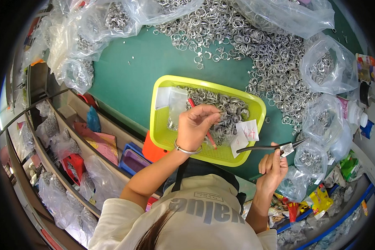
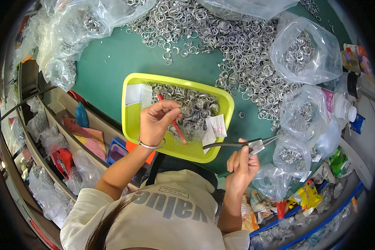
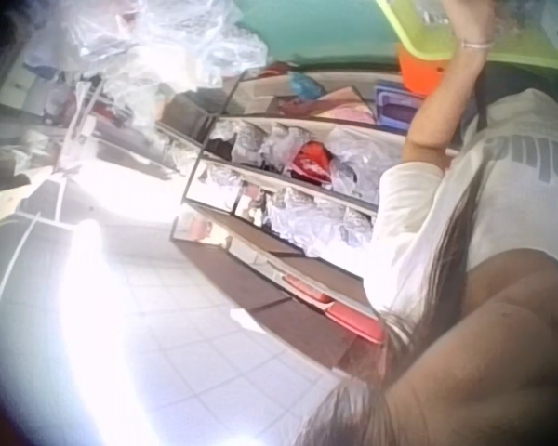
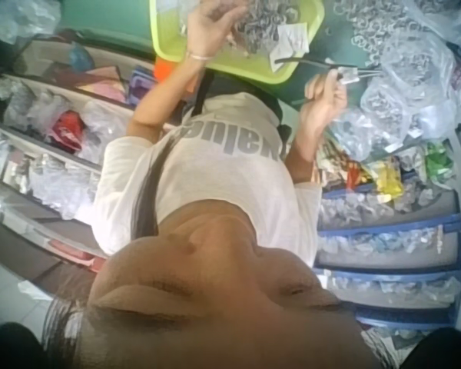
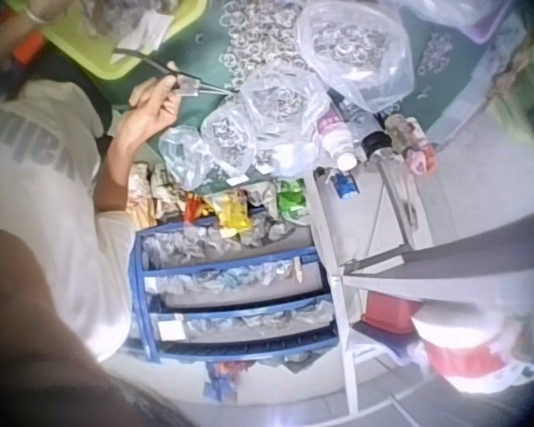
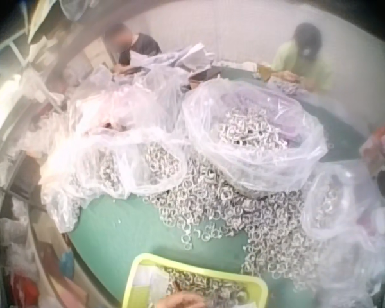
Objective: The person sorts small metal rings from a pile on a table into a plastic container, then picks up a dropped ring from the floor and packages the rings into a plastic bag.
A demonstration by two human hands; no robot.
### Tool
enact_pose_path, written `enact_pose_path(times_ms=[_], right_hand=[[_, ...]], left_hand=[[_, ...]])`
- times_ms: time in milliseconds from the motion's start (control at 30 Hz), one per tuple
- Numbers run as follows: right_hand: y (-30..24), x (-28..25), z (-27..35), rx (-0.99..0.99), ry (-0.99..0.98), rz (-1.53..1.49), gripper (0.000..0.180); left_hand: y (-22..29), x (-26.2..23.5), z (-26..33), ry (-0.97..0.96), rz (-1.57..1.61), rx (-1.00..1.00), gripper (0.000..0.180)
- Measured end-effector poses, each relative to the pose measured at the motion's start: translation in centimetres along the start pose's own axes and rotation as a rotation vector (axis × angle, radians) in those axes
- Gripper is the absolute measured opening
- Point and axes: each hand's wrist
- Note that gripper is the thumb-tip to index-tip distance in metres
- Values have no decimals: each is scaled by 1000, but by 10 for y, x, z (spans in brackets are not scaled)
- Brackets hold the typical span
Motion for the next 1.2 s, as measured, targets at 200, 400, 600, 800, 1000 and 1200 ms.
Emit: enact_pose_path(times_ms=[200, 400, 600, 800, 1000, 1200], right_hand=[[2, -12, 1, -43, -61, 37, 23], [-2, -15, -1, 49, -187, -200, 22], [-3, -28, -2, 149, -249, -4, 18], [26, -6, -7, -18, -89, 575, 37], [54, -5, -18, -75, -154, 671, 26], [55, 6, -13, -64, -121, 585, 24]], left_hand=[[29, 3, -21, 89, -186, 184, 12], [45, 14, -49, 62, -770, 578, 31], [-13, 25, -21, -532, -1289, 825, 39], [-7, 9, -15, -464, -1417, 734, 42], [2, -36, -11, -258, -1635, 684, 31], [6, -13, -7, -347, -1267, 704, 38]])
Point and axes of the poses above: each hand's wrist, its own z-axis away from the middle knuckle, its own x-axis out of the palm, y = z × x, and after that the axes turned 3 degrees about -z, right-handed
